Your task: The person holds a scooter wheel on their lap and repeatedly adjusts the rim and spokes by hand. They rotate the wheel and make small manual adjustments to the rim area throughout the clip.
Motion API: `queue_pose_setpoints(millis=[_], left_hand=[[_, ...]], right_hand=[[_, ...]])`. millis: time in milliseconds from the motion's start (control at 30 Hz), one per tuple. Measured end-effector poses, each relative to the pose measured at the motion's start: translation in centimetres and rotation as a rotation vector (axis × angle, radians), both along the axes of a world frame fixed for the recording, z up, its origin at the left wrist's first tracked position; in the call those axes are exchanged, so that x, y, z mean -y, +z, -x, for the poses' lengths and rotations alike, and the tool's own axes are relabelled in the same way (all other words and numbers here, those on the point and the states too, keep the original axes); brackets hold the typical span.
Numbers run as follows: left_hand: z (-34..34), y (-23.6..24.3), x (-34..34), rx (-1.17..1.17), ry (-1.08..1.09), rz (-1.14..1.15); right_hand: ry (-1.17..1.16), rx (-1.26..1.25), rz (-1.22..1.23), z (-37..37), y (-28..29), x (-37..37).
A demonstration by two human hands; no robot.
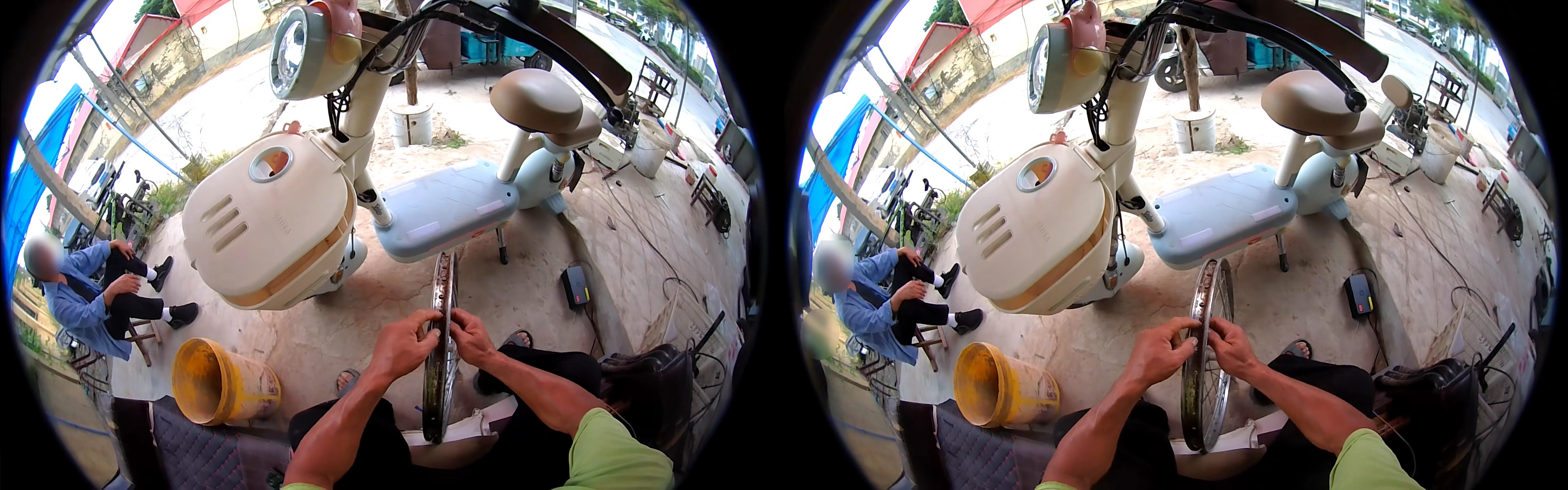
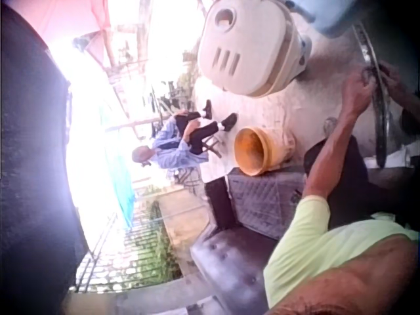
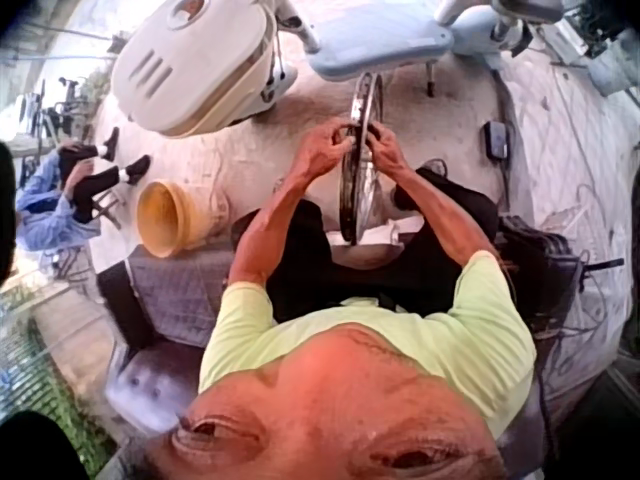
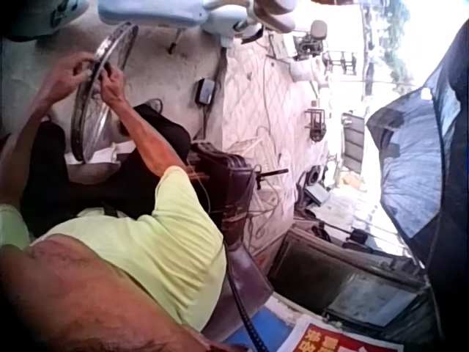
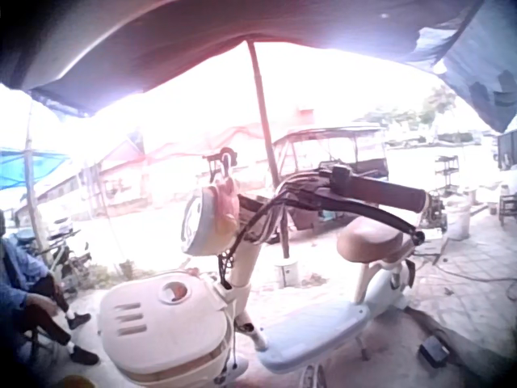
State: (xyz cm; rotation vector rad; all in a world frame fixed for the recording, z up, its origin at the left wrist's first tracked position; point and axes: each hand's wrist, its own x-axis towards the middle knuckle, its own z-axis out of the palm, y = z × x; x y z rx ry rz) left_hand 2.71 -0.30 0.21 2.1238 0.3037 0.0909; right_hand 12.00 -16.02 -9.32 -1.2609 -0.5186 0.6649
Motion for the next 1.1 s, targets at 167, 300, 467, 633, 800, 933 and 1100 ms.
queue_pose_setpoints(millis=[167, 300, 467, 633, 800, 933, 1100], left_hand=[[-0.7, 0.4, 0.4, 0.047, 0.008, -0.123], [-1.2, 0.1, 0.0, 0.065, 0.006, -0.196], [-2.4, 0.1, -0.5, 0.026, -0.04, -0.236], [-2.7, 0.9, -0.5, -0.003, -0.056, -0.264], [-2.7, 1.1, -0.3, 0.058, -0.077, -0.194], [-2.7, 0.3, -0.7, 0.048, -0.069, -0.176], [-2.7, 0.5, -0.7, 0.066, -0.054, -0.161]], right_hand=[[0.04, -0.057, -0.064, -0.1, -1.1, -0.1], [0.058, -0.073, -0.089, 0.3, 0.1, -0.5], [0.073, -0.057, -0.06, -0.2, -0.7, -0.4], [-0.061, -0.092, -0.109, 0.5, 0.8, -1.0], [-0.069, -0.061, -0.197, 0.3, -1.1, -0.7], [-0.051, -0.035, -0.142, 0.2, -1.2, -0.8], [-0.024, -0.029, -0.074, -0.1, -1.0, -0.5]])
